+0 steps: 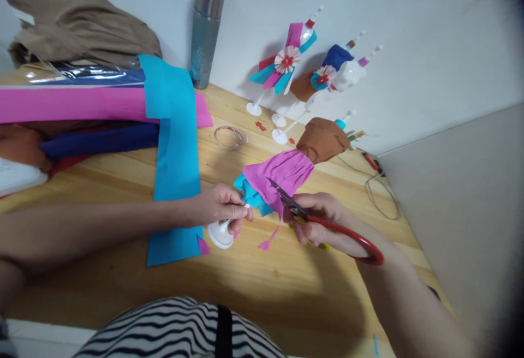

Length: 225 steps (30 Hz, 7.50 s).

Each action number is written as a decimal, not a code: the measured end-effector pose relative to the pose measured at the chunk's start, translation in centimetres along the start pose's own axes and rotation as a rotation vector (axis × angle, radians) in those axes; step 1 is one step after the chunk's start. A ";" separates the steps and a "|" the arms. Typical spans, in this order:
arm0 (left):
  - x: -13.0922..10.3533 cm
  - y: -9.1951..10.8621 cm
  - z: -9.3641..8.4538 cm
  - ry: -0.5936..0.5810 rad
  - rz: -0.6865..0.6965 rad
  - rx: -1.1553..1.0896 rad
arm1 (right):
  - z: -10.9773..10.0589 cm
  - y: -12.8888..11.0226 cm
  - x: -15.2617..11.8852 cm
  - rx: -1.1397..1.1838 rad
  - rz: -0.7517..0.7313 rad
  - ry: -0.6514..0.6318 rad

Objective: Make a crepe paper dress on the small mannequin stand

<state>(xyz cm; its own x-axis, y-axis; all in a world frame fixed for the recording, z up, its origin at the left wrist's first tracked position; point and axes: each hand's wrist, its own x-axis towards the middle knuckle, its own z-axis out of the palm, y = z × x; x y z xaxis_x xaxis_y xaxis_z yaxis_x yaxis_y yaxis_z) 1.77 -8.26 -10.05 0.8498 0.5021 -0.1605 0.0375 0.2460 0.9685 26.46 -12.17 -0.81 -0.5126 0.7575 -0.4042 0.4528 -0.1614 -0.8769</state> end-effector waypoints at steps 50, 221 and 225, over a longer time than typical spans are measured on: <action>-0.3 0.6 0.5 0.036 -0.087 -0.138 | 1.1 0.4 -1.6 -0.339 -0.111 0.115; -0.1 1.1 1.2 0.255 -0.108 -0.055 | 1.6 1.2 -2.5 -0.188 -0.127 0.153; -0.3 1.0 1.3 0.255 -0.108 -0.038 | 1.6 1.1 -2.6 -0.188 -0.110 0.166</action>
<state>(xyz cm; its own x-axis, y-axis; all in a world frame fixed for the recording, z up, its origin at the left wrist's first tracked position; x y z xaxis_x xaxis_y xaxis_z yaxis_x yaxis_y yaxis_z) 2.25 -9.25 -8.75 0.6817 0.6630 -0.3095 0.0963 0.3380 0.9362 27.12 -15.31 -1.18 -0.4466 0.8599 -0.2472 0.5363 0.0362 -0.8433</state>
